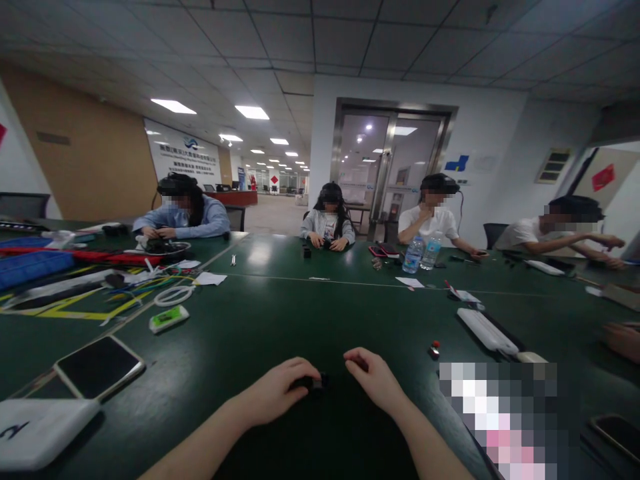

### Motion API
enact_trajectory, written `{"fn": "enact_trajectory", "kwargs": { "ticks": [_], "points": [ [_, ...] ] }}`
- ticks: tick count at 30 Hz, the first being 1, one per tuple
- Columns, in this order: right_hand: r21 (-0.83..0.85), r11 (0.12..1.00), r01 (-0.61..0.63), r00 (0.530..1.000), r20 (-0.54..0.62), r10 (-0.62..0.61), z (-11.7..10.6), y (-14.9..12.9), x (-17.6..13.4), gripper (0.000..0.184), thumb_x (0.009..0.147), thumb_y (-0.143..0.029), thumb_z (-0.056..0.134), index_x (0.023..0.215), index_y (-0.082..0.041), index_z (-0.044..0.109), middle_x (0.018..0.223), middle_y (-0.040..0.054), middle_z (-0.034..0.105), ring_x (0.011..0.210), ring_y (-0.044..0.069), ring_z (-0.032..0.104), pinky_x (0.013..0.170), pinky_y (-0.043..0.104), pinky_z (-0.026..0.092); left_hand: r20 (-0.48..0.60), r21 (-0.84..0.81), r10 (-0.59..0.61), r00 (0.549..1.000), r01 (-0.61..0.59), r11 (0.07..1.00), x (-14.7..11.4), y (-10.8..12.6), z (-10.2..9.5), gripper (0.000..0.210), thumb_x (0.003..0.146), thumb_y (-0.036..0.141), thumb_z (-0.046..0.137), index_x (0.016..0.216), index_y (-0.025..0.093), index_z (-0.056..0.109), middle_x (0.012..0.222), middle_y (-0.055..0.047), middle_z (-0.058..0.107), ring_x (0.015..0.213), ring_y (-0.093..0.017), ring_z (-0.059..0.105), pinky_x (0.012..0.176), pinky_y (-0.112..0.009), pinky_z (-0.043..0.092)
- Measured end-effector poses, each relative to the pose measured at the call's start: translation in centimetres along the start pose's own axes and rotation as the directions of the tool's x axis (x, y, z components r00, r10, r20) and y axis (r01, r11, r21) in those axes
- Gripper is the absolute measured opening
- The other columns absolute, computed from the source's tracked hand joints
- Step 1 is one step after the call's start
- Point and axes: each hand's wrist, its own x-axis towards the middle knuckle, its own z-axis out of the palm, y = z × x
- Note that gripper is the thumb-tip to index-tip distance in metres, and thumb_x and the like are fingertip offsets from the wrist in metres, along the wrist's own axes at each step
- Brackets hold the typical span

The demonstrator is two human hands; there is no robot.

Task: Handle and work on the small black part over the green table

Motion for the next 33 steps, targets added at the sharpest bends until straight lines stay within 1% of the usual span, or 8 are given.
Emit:
{"fn": "enact_trajectory", "kwargs": {
  "ticks": [9,13,16,17,18,20,24,33],
  "points": [
    [-0.149,0.969,0.198,0.963,0.212,-0.164,2.0,-3.9,-1.8,0.022,0.071,-0.032,0.068,0.092,-0.026,0.066,0.097,0.0002,0.059,0.089,0.019,0.055,0.076,0.029,0.043,-0.023,-0.131,-0.058,0.998,0.055,0.99,-0.1,0.4,0.5,0.049,0.077,0.02,0.057,0.122,0.026,0.039,0.119,-0.003,0.056,0.112,-0.017,0.05,0.099,-0.032,0.035],
    [-0.149,0.969,0.197,0.967,0.195,-0.166,3.0,-4.1,-1.7,0.015,0.072,-0.029,0.065,0.087,-0.024,0.065,0.093,0.0007,0.059,0.087,0.019,0.054,0.076,0.029,0.043,-0.006,-0.131,-0.056,0.998,0.054,0.99,-0.1,0.9,0.3,0.045,0.078,0.02,0.056,0.12,0.024,0.041,0.119,-0.004,0.056,0.112,-0.018,0.051,0.098,-0.034,0.037],
    [0.123,0.99,0.068,0.995,0.064,-0.076,2.5,-2.8,-0.9,0.021,0.076,-0.035,0.059,0.092,-0.022,0.063,0.09,0.0021,0.061,0.081,0.018,0.056,0.071,0.028,0.046,-0.004,-0.138,-0.065,0.998,0.064,0.988,-0.1,1.0,0.2,0.044,0.078,0.02,0.057,0.119,0.024,0.042,0.12,-0.004,0.056,0.112,-0.018,0.05,0.099,-0.034,0.036],
    [0.251,0.968,0.03,0.998,-0.058,-0.016,2.0,-2.2,-0.5,0.027,0.077,-0.039,0.057,0.097,-0.021,0.062,0.093,0.0037,0.062,0.086,0.019,0.056,0.073,0.029,0.046,-0.007,-0.138,-0.075,0.997,0.074,0.988,-0.1,0.9,0.1,0.045,0.077,0.02,0.057,0.12,0.024,0.042,0.12,-0.004,0.056,0.112,-0.018,0.05,0.1,-0.034,0.036],
    [0.366,0.931,0.002,0.975,-0.209,0.08,1.5,-1.4,-0.1,0.033,0.077,-0.042,0.056,0.101,-0.02,0.06,0.097,0.005,0.061,0.09,0.02,0.056,0.074,0.029,0.046,-0.007,-0.138,-0.088,0.996,0.087,0.987,-0.1,0.8,0.1,0.046,0.078,0.02,0.057,0.12,0.024,0.041,0.121,-0.004,0.055,0.113,-0.018,0.05,0.1,-0.035,0.035],
    [0.541,0.837,-0.083,0.894,-0.331,0.303,0.4,0.1,0.6,0.042,0.075,-0.047,0.058,0.108,-0.021,0.057,0.105,0.0061,0.06,0.093,0.022,0.056,0.073,0.03,0.047,0.01,-0.138,-0.11,0.994,0.111,0.984,-0.1,0.6,0.2,0.047,0.079,0.022,0.057,0.122,0.024,0.04,0.122,-0.004,0.055,0.113,-0.018,0.05,0.099,-0.035,0.036],
    [0.689,0.706,-0.165,0.812,-0.311,0.493,-0.4,2.0,1.4,0.049,0.067,-0.049,0.067,0.106,-0.02,0.059,0.105,0.0063,0.06,0.089,0.023,0.056,0.067,0.031,0.048,0.018,-0.136,-0.108,0.994,0.11,0.985,0.0,0.2,0.3,0.046,0.079,0.023,0.057,0.122,0.023,0.04,0.124,-0.005,0.054,0.114,-0.018,0.049,0.1,-0.036,0.035],
    [0.681,0.721,-0.13,0.831,-0.322,0.454,0.1,2.9,1.6,0.045,0.063,-0.048,0.071,0.099,-0.022,0.064,0.091,0.004,0.064,0.079,0.021,0.058,0.06,0.03,0.049,0.018,-0.129,-0.117,0.993,0.118,0.985,-0.1,0.9,0.0,0.041,0.079,0.024,0.057,0.118,0.024,0.045,0.12,-0.004,0.055,0.11,-0.018,0.051,0.096,-0.034,0.038]
  ]
}}
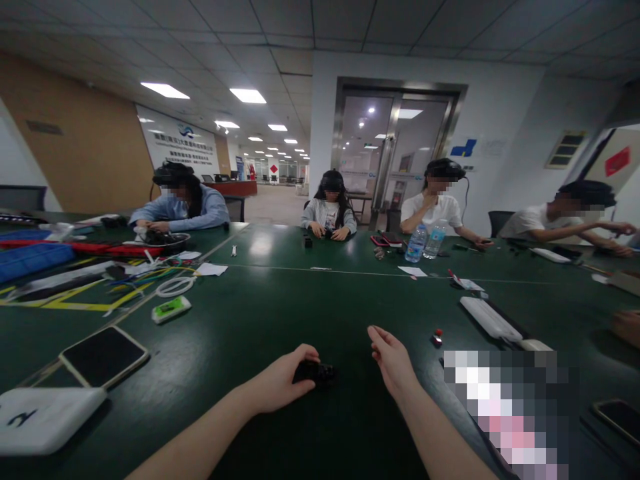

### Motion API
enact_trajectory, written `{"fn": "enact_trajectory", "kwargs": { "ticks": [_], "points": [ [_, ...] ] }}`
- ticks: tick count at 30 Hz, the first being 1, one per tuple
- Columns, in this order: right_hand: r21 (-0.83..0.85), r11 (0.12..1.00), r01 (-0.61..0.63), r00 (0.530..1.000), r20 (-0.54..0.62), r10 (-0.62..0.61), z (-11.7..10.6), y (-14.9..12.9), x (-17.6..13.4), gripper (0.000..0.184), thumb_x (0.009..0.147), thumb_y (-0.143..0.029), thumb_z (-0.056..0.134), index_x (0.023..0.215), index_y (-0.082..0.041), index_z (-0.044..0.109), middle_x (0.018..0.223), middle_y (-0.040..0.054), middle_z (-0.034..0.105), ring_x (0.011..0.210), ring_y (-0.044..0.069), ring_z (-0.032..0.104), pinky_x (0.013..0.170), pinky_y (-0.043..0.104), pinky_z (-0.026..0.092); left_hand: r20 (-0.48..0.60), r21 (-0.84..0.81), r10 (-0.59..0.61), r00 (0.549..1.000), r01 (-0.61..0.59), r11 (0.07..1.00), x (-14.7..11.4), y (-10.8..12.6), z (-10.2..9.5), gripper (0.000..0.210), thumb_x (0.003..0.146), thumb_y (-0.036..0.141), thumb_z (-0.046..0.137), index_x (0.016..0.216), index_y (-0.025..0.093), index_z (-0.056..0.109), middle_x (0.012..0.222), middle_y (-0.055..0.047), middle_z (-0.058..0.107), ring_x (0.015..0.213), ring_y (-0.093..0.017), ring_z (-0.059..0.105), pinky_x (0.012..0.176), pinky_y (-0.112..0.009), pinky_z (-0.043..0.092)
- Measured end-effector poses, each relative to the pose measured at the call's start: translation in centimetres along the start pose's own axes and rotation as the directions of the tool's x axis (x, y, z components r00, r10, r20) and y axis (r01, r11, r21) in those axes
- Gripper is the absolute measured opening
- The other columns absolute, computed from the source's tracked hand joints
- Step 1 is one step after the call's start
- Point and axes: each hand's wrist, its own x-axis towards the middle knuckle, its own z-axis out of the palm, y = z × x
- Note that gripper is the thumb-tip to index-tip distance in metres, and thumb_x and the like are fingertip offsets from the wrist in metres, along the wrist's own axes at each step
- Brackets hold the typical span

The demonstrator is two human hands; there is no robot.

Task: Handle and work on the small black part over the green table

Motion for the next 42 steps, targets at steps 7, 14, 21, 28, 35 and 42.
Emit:
{"fn": "enact_trajectory", "kwargs": {
  "ticks": [7,14,21,28,35,42],
  "points": [
    [-0.007,1.0,0.016,0.999,0.029,-0.016,-0.3,0.3,0.3,0.043,0.065,-0.048,0.069,0.099,-0.022,0.063,0.092,0.0042,0.064,0.077,0.02,0.059,0.058,0.029,0.049,0.008,0.002,0.008,1.0,-0.008,1.0,0.0,-0.1,0.0,0.039,0.08,0.025,0.056,0.117,0.023,0.046,0.119,-0.004,0.055,0.109,-0.018,0.051,0.095,-0.034,0.039],
    [0.006,1.0,0.022,0.999,0.037,-0.022,-0.3,0.6,0.6,0.043,0.064,-0.048,0.07,0.098,-0.022,0.063,0.089,0.0038,0.063,0.073,0.019,0.058,0.057,0.029,0.049,-0.005,-0.004,0.009,1.0,-0.009,1.0,0.0,-0.3,0.0,0.038,0.079,0.026,0.058,0.115,0.026,0.048,0.116,-0.001,0.056,0.107,-0.017,0.052,0.094,-0.032,0.039],
    [0.031,0.999,0.022,0.999,0.031,-0.023,-0.3,0.8,0.8,0.044,0.062,-0.048,0.072,0.097,-0.022,0.064,0.086,0.0035,0.063,0.071,0.018,0.058,0.056,0.029,0.049,-0.012,0.051,0.055,0.998,-0.054,0.997,0.3,-0.9,0.3,0.042,0.078,0.028,0.057,0.12,0.024,0.05,0.12,-0.004,0.055,0.109,-0.019,0.051,0.097,-0.035,0.037],
    [0.036,0.999,0.01,1.0,0.027,-0.011,-0.3,0.8,0.8,0.044,0.061,-0.048,0.072,0.096,-0.023,0.064,0.087,0.0033,0.064,0.073,0.019,0.059,0.058,0.03,0.049,0.01,0.077,0.105,0.994,-0.105,0.991,0.4,-0.9,0.3,0.043,0.081,0.028,0.054,0.124,0.027,0.051,0.124,-0.003,0.051,0.111,-0.018,0.049,0.099,-0.033,0.036],
    [-0.048,0.998,0.037,0.996,0.081,-0.033,0.2,-0.3,-0.5,0.044,0.066,-0.047,0.069,0.101,-0.021,0.063,0.097,0.0045,0.064,0.088,0.023,0.059,0.069,0.031,0.049,0.02,0.065,0.087,0.996,-0.088,0.994,0.3,-0.7,0.2,0.043,0.081,0.028,0.054,0.124,0.027,0.051,0.125,-0.003,0.049,0.11,-0.017,0.049,0.098,-0.033,0.037],
    [-0.33,0.867,0.373,0.862,0.469,-0.192,2.6,-2.6,-5.0,0.022,0.072,-0.031,0.065,0.091,-0.021,0.065,0.085,0.0011,0.065,0.081,0.018,0.059,0.074,0.029,0.046,0.017,0.053,0.104,0.994,-0.104,0.993,0.2,-0.6,0.3,0.041,0.08,0.025,0.055,0.121,0.026,0.054,0.12,-0.004,0.051,0.107,-0.017,0.05,0.096,-0.032,0.038]
  ]
}}
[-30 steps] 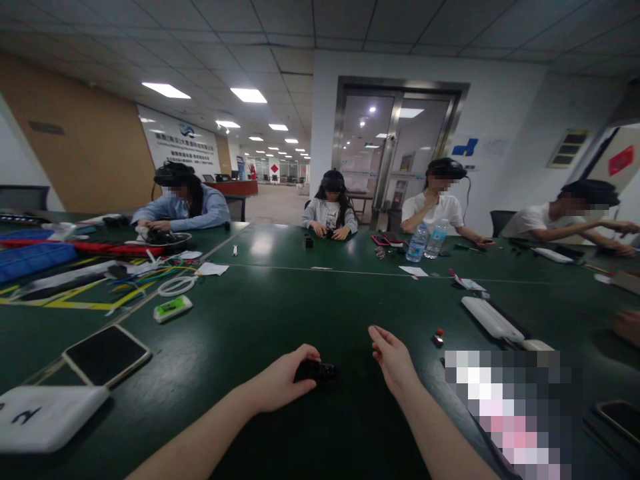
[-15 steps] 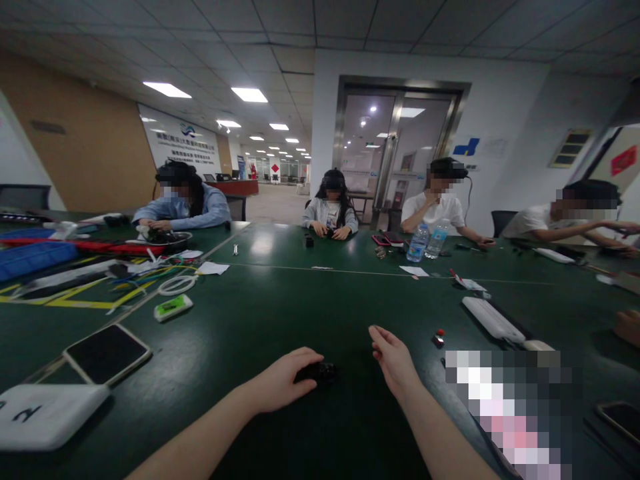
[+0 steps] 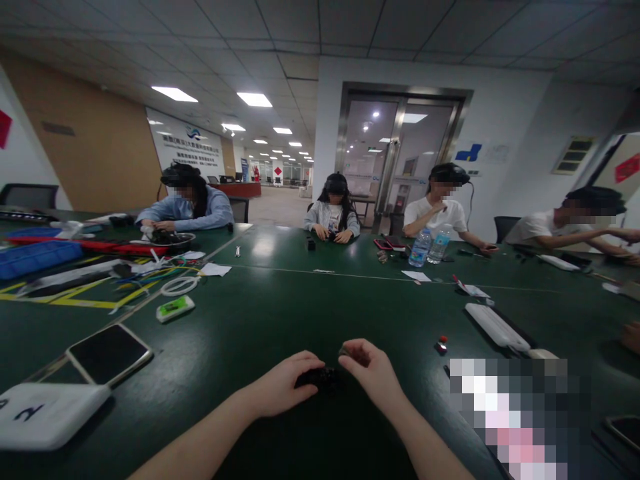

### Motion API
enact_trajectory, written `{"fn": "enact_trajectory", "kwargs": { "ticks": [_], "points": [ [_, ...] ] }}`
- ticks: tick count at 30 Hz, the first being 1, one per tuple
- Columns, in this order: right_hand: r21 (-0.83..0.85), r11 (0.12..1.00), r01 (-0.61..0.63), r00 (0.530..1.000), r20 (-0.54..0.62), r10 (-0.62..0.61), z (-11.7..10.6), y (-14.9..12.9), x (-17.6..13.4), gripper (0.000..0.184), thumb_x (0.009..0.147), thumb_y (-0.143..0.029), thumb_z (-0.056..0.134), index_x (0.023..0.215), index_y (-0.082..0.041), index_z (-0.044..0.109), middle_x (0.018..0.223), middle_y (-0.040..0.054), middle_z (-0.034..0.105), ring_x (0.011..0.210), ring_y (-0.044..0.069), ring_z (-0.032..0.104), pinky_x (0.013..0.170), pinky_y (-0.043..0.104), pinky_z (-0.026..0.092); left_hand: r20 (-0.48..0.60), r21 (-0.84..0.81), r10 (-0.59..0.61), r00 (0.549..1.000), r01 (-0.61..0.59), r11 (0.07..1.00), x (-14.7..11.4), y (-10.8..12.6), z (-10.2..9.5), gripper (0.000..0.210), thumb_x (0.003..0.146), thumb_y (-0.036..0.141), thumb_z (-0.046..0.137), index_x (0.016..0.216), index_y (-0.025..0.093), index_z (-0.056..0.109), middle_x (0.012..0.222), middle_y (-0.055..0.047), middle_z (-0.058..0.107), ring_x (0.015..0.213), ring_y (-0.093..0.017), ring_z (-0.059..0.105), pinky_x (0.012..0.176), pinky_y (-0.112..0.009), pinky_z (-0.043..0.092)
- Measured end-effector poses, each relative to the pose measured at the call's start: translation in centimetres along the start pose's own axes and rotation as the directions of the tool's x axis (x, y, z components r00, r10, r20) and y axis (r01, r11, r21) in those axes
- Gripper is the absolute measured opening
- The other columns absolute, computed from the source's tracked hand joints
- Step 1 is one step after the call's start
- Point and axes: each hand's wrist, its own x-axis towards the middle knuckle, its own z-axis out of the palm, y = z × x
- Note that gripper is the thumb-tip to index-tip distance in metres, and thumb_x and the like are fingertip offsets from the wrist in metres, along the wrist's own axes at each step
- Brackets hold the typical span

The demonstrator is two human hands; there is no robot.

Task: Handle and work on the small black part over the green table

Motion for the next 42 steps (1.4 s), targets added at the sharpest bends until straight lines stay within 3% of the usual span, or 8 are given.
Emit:
{"fn": "enact_trajectory", "kwargs": {
  "ticks": [4,7,22,27,31,39,42],
  "points": [
    [-0.229,0.97,0.08,0.984,0.175,-0.039,1.3,-0.9,-0.9,0.016,0.071,-0.026,0.066,0.087,-0.024,0.067,0.085,-0.0005,0.063,0.077,0.016,0.056,0.07,0.027,0.044,-0.008,-0.001,0.032,0.999,-0.032,1.0,0.1,0.3,0.0,0.036,0.08,0.023,0.055,0.116,0.024,0.056,0.114,-0.004,0.053,0.103,-0.017,0.051,0.092,-0.031,0.04],
    [-0.29,0.948,0.134,0.972,0.224,-0.068,1.7,-0.7,-1.0,0.015,0.071,-0.022,0.066,0.086,-0.025,0.067,0.086,-0.0011,0.061,0.077,0.015,0.055,0.068,0.026,0.043,-0.011,-0.005,0.051,0.999,-0.051,0.999,0.1,0.5,0.0,0.034,0.079,0.022,0.054,0.114,0.024,0.057,0.112,-0.004,0.054,0.103,-0.017,0.051,0.092,-0.031,0.04],
    [-0.36,0.925,0.122,0.967,0.252,-0.029,1.8,-0.8,-1.1,0.017,0.07,-0.023,0.067,0.087,-0.026,0.067,0.093,-0.0004,0.058,0.091,0.019,0.054,0.08,0.03,0.042,-0.064,0.003,0.036,0.997,-0.035,0.999,0.0,-0.2,0.3,0.034,0.077,0.021,0.056,0.111,0.024,0.054,0.109,-0.002,0.055,0.1,-0.017,0.051,0.09,-0.032,0.041],
    [-0.373,0.926,0.065,0.972,0.234,0.026,1.9,-0.7,-1.1,0.017,0.066,-0.024,0.07,0.083,-0.024,0.066,0.093,-0.0006,0.055,0.09,0.019,0.053,0.078,0.03,0.042,0.014,0.059,0.105,0.994,-0.106,0.993,-0.1,-0.1,0.2,0.037,0.082,0.017,0.05,0.114,0.033,0.058,0.117,-0.001,0.048,0.106,-0.016,0.049,0.093,-0.03,0.039],
    [-0.314,0.949,0.021,0.969,0.24,0.058,1.5,-0.6,-0.9,0.027,0.065,-0.025,0.07,0.092,-0.026,0.065,0.096,-0.0002,0.055,0.087,0.018,0.053,0.074,0.028,0.043,0.036,0.163,0.108,0.993,-0.113,0.98,-0.2,-0.1,-0.2,0.038,0.084,0.02,0.047,0.117,0.038,0.058,0.123,-0.001,0.047,0.113,-0.02,0.045,0.098,-0.034,0.036],
    [-0.318,0.948,0.009,0.984,0.17,0.047,1.2,0.0,-0.5,0.028,0.065,-0.023,0.068,0.093,-0.023,0.065,0.092,0.0017,0.057,0.082,0.018,0.053,0.071,0.029,0.043,-0.025,0.274,0.093,0.995,-0.083,0.958,0.0,-1.5,-0.6,0.041,0.083,0.021,0.048,0.119,0.04,0.056,0.125,0.0,0.05,0.113,-0.02,0.047,0.098,-0.034,0.036],
    [-0.316,0.949,0.013,0.987,0.155,0.039,0.8,0.5,-0.3,0.027,0.067,-0.026,0.067,0.094,-0.023,0.065,0.092,0.0021,0.057,0.082,0.018,0.053,0.072,0.029,0.043,-0.128,0.321,0.04,0.991,0.004,0.947,-0.2,-3.3,-2.2,0.041,0.083,0.021,0.047,0.119,0.039,0.057,0.125,0.0,0.05,0.113,-0.019,0.047,0.099,-0.034,0.036]
  ]
}}
